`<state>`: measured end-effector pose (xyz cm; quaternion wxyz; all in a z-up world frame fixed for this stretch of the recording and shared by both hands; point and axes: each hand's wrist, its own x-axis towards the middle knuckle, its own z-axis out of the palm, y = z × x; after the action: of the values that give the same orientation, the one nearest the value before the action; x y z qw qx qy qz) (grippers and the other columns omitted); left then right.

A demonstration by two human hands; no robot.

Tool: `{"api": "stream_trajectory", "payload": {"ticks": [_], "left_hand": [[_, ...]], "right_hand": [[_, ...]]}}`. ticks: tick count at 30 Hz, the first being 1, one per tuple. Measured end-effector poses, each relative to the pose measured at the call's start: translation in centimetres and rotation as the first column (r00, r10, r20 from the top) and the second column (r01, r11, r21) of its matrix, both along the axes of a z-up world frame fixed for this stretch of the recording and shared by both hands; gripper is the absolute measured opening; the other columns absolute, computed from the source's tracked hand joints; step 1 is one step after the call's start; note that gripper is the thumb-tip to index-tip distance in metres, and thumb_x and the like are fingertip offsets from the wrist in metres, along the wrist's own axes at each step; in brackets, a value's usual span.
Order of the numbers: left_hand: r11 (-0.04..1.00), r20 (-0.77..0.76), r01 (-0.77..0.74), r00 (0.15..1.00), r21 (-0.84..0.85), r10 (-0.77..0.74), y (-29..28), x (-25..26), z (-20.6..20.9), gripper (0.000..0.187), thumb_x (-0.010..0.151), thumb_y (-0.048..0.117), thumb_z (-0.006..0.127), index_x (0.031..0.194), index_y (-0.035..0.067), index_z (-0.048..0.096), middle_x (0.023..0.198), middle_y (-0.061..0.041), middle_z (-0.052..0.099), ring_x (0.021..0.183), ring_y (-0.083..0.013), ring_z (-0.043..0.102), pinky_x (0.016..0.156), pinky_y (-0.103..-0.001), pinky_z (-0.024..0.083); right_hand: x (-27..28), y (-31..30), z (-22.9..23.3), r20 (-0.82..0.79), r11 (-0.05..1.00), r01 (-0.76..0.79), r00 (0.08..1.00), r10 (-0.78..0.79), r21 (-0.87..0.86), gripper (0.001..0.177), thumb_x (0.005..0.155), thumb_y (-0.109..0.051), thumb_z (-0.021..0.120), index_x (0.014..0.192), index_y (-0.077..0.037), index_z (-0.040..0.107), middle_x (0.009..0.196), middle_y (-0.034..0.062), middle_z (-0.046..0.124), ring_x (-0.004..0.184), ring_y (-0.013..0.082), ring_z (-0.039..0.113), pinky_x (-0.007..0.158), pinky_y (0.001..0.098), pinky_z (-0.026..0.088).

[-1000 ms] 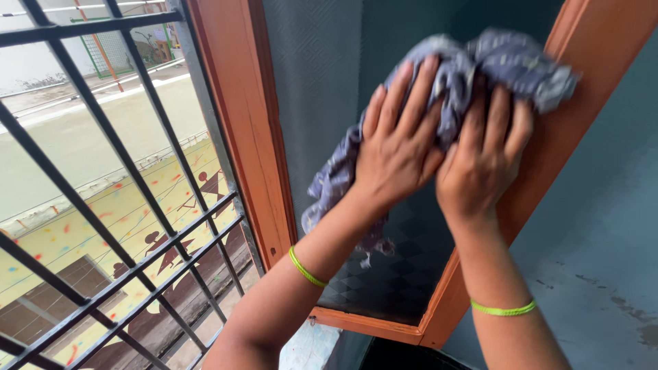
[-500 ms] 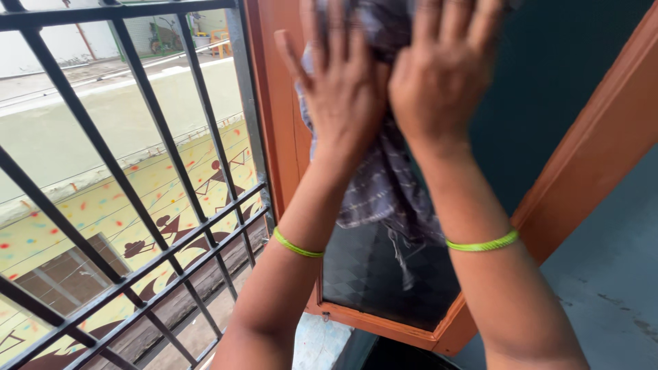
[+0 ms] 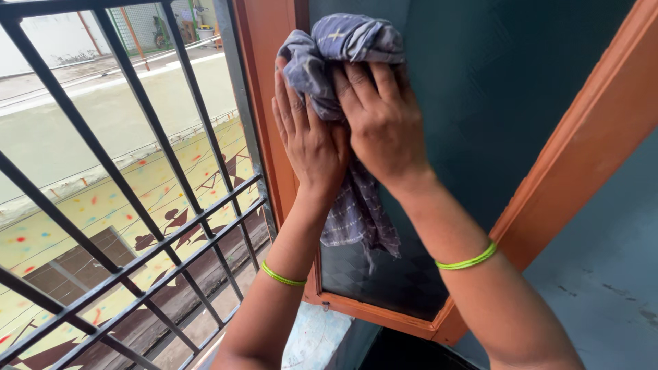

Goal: The person wipes the window frame and glass with a cloth. They clean the vertical and horizontal sections of the frame and the patterned glass pane using a damp cloth.

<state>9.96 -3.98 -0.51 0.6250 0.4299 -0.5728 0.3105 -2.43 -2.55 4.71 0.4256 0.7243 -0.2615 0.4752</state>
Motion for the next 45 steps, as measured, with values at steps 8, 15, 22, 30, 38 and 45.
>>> {"api": "stream_trajectory", "payload": {"ticks": [8, 15, 22, 30, 38, 45], "left_hand": [[0.985, 0.181, 0.17, 0.97, -0.042, -0.16, 0.5, -5.1, 5.2, 0.068, 0.095, 0.019, 0.057, 0.158, 0.0, 0.039, 0.17, -0.021, 0.029, 0.159, -0.0372, 0.026, 0.134, -0.045, 0.024], [0.964, 0.339, 0.265, 0.904, 0.034, -0.26, 2.7, -11.5, 7.9, 0.065, 0.096, 0.029, 0.064, 0.152, 0.001, 0.047, 0.167, -0.02, 0.032, 0.158, -0.0365, 0.03, 0.131, -0.046, 0.026], [0.957, 0.373, 0.274, 0.882, 0.091, -0.288, 3.2, -13.3, 2.7, 0.055, 0.099, 0.03, 0.06, 0.147, 0.004, 0.054, 0.167, -0.016, 0.034, 0.159, -0.0329, 0.032, 0.134, -0.048, 0.026], [0.981, 0.467, 0.177, 0.862, 0.084, -0.196, 3.3, -11.5, -5.2, 0.042, 0.102, 0.027, 0.057, 0.139, 0.006, 0.061, 0.164, -0.016, 0.042, 0.156, -0.0301, 0.037, 0.13, -0.05, 0.024], [0.999, 0.289, -0.038, 0.957, -0.004, 0.038, 0.7, -7.2, -0.5, 0.04, 0.109, 0.027, 0.056, 0.141, 0.005, 0.061, 0.165, -0.013, 0.04, 0.158, -0.0283, 0.033, 0.132, -0.053, 0.015], [0.965, 0.115, -0.259, 0.961, 0.039, 0.253, 0.6, 0.0, 0.6, 0.052, 0.108, 0.024, 0.056, 0.155, 0.004, 0.049, 0.167, -0.013, 0.036, 0.158, -0.0325, 0.028, 0.13, -0.057, 0.007]], "right_hand": [[-8.1, 0.7, 2.8, 0.061, 0.988, 0.137, 0.989, -0.133, -0.074, 0.034, 0.112, -0.013, 0.051, 0.138, -0.001, 0.069, 0.145, 0.0115, 0.062, 0.143, 0.0346, 0.048, 0.12, 0.0549, 0.037], [-13.6, 1.9, 1.4, 0.294, 0.943, 0.317, 0.915, -0.276, -0.102, 0.042, 0.116, -0.023, 0.041, 0.141, 0.0, 0.066, 0.153, 0.0147, 0.059, 0.14, 0.0349, 0.047, 0.111, 0.0582, 0.031], [-15.0, 1.9, -5.8, 0.332, 0.897, 0.442, 0.844, -0.421, 0.013, 0.046, 0.118, -0.028, 0.04, 0.146, 0.0, 0.064, 0.16, 0.0154, 0.055, 0.146, 0.034, 0.043, 0.115, 0.0577, 0.029], [-12.0, 2.5, -13.2, 0.416, 0.969, 0.235, 0.876, -0.245, 0.074, 0.049, 0.114, -0.029, 0.044, 0.145, 0.006, 0.059, 0.154, 0.0237, 0.051, 0.142, 0.0425, 0.039, 0.119, 0.0571, 0.031], [-6.9, 1.4, -5.0, 0.307, 0.97, 0.21, 0.921, -0.238, 0.123, 0.048, 0.116, -0.02, 0.048, 0.158, 0.002, 0.052, 0.16, 0.021, 0.046, 0.148, 0.0431, 0.036, 0.127, 0.0583, 0.023], [1.7, -0.2, -2.1, 0.198, 0.991, 0.08, 0.975, -0.101, 0.111, 0.047, 0.114, -0.018, 0.051, 0.159, -0.002, 0.052, 0.162, 0.015, 0.048, 0.151, 0.0394, 0.035, 0.129, 0.0585, 0.019]]}}
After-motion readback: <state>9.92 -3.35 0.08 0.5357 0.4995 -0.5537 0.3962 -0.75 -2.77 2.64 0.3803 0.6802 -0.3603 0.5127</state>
